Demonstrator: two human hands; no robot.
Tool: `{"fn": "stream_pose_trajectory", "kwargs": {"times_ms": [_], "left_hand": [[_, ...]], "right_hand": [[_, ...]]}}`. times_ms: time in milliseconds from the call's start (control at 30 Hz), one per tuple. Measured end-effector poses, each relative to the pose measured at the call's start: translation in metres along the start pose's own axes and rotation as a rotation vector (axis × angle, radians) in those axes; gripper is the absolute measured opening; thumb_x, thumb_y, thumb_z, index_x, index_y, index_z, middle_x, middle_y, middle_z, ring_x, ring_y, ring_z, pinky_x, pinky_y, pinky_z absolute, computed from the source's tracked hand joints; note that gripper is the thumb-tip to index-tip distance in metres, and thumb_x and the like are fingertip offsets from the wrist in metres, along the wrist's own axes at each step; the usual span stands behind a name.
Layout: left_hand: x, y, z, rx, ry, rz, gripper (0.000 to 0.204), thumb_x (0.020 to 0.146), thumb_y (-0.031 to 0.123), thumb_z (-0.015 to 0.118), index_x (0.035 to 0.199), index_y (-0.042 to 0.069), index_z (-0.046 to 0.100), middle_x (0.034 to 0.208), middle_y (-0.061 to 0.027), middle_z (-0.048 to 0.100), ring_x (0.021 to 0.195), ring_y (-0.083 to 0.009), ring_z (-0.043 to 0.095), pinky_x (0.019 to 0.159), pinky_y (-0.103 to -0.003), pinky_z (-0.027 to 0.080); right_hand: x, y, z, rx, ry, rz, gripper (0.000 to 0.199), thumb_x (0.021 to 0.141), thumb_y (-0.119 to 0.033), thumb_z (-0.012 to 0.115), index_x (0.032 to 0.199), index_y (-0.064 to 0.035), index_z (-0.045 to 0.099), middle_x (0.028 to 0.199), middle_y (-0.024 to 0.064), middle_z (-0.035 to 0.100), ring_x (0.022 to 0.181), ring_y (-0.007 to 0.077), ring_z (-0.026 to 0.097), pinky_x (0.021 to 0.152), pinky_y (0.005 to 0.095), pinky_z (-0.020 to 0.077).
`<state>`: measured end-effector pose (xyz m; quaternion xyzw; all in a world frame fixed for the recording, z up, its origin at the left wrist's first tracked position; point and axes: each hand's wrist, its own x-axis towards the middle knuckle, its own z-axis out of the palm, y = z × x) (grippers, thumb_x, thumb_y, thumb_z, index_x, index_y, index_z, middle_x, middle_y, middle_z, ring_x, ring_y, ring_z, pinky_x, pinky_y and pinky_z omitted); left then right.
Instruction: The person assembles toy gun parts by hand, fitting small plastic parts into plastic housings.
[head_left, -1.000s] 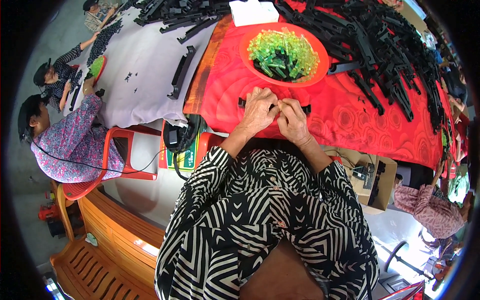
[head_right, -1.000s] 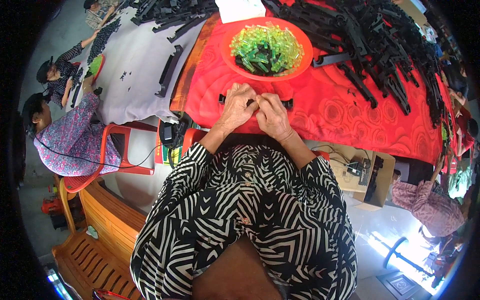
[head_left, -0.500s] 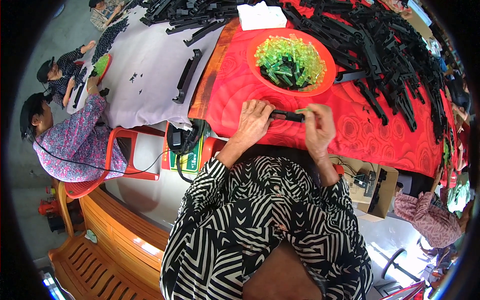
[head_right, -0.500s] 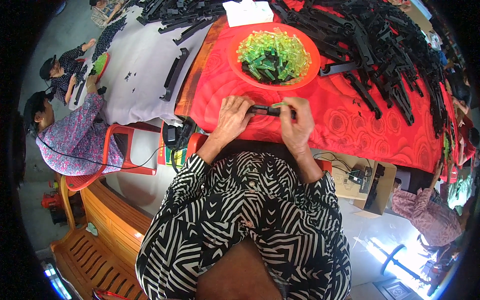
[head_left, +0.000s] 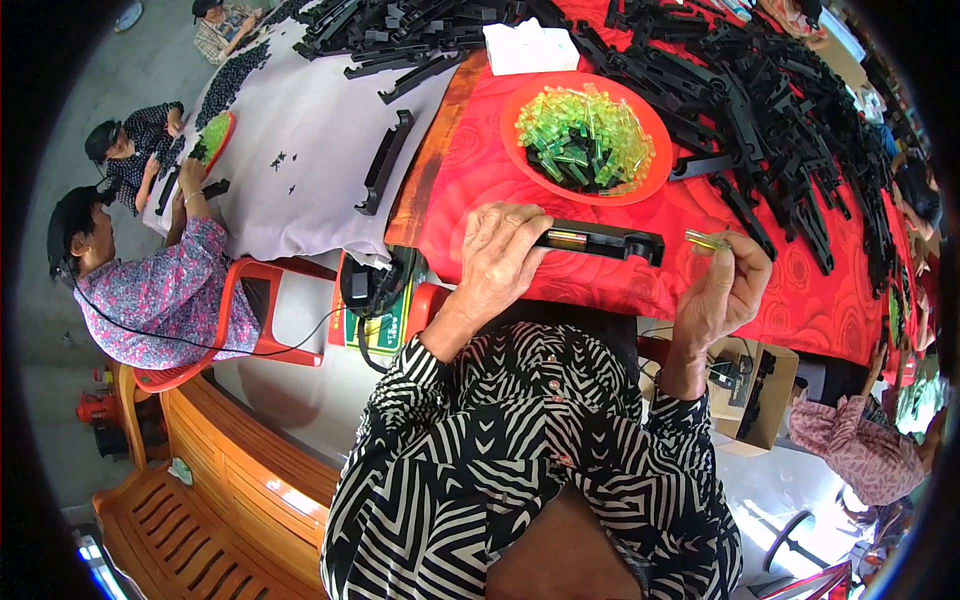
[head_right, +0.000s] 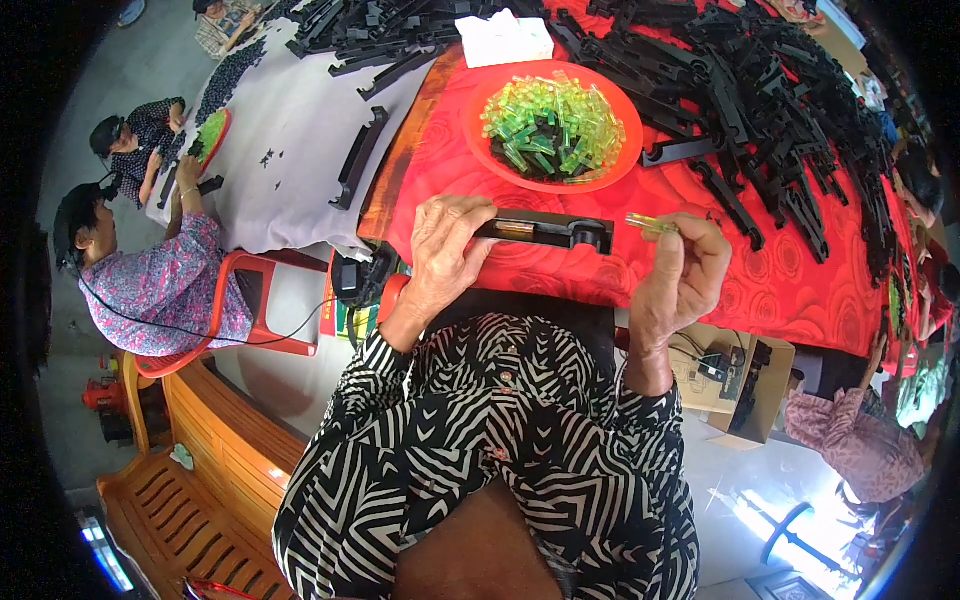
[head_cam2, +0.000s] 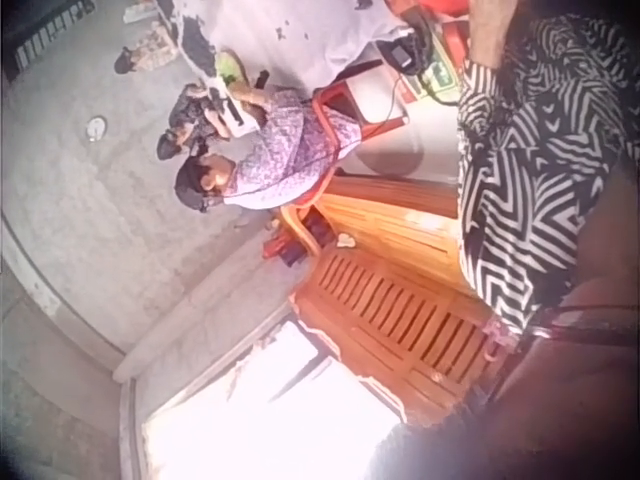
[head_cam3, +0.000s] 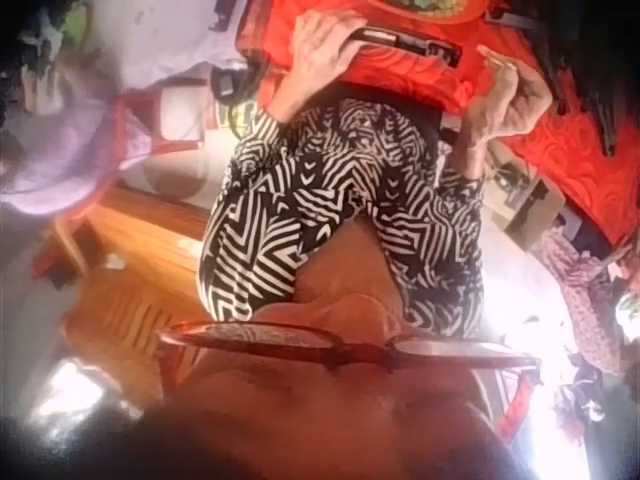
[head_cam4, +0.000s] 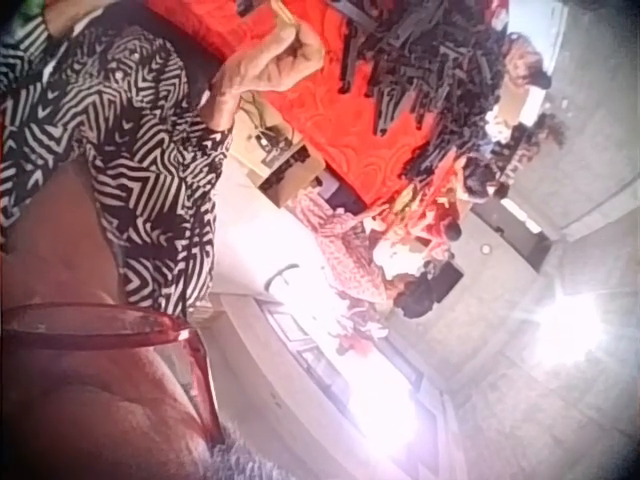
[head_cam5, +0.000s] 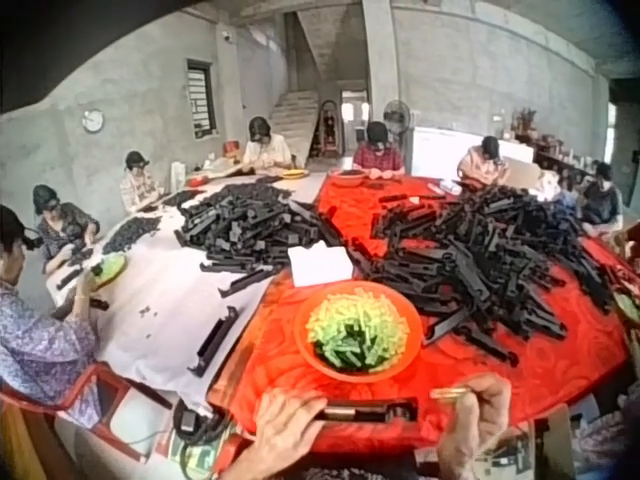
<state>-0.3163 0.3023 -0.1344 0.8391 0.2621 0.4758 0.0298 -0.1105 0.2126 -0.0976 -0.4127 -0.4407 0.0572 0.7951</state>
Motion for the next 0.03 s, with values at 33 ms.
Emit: {"fn": "stream_pose_trajectory", "kwargs": {"times_ms": [33], "left_hand": [[0.0005, 0.0002, -0.0010, 0.006, 0.003, 0.000, 0.038, 0.061, 0.004, 0.071, 0.098, 0.006, 0.060, 0.099, -0.0061, 0.060, 0.093, -0.0227, 0.056, 0.081, -0.038, 0.039]], "right_hand": [[0.0027, -0.0021, 0.0005, 0.013, 0.018, 0.014, 0.015, 0.089, -0.002, 0.051, 0.102, 0.0042, 0.050, 0.092, 0.0142, 0.056, 0.080, 0.0205, 0.061, 0.076, 0.0325, 0.0524]]}}
